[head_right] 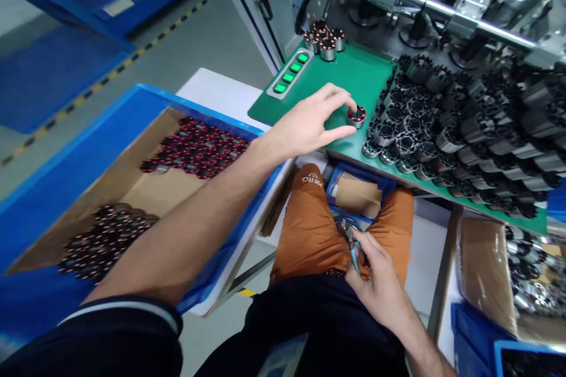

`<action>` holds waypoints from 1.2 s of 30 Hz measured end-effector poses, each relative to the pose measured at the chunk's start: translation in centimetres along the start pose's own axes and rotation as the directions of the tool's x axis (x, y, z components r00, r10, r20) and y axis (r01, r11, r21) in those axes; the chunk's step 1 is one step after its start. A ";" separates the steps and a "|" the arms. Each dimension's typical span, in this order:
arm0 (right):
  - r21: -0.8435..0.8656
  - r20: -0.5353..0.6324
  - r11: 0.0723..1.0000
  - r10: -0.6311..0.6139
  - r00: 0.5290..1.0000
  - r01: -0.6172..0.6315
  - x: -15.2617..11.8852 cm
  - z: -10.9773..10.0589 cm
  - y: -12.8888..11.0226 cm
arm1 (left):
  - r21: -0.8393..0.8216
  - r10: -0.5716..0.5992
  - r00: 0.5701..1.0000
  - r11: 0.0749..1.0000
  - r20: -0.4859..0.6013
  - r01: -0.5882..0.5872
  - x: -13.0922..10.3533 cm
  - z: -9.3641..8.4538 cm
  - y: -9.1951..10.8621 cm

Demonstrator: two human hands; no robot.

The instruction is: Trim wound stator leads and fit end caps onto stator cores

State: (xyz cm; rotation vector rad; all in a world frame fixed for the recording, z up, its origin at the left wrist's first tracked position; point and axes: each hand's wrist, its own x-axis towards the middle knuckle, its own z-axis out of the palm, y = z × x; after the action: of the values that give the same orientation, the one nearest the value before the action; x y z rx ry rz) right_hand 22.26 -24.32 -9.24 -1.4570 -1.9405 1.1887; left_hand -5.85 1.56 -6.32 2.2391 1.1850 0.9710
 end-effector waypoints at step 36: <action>0.162 -0.119 0.986 -0.027 0.993 0.046 1.1 -3.9 -3.7 | -0.126 0.168 0.938 0.969 -0.302 -0.214 -10.9 5.0 11.4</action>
State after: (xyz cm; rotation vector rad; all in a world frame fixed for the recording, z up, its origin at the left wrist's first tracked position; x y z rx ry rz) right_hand 22.81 -22.11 -4.25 -1.3677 -1.7407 1.1902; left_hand -0.22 -14.04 -6.54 2.1667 0.9739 1.4595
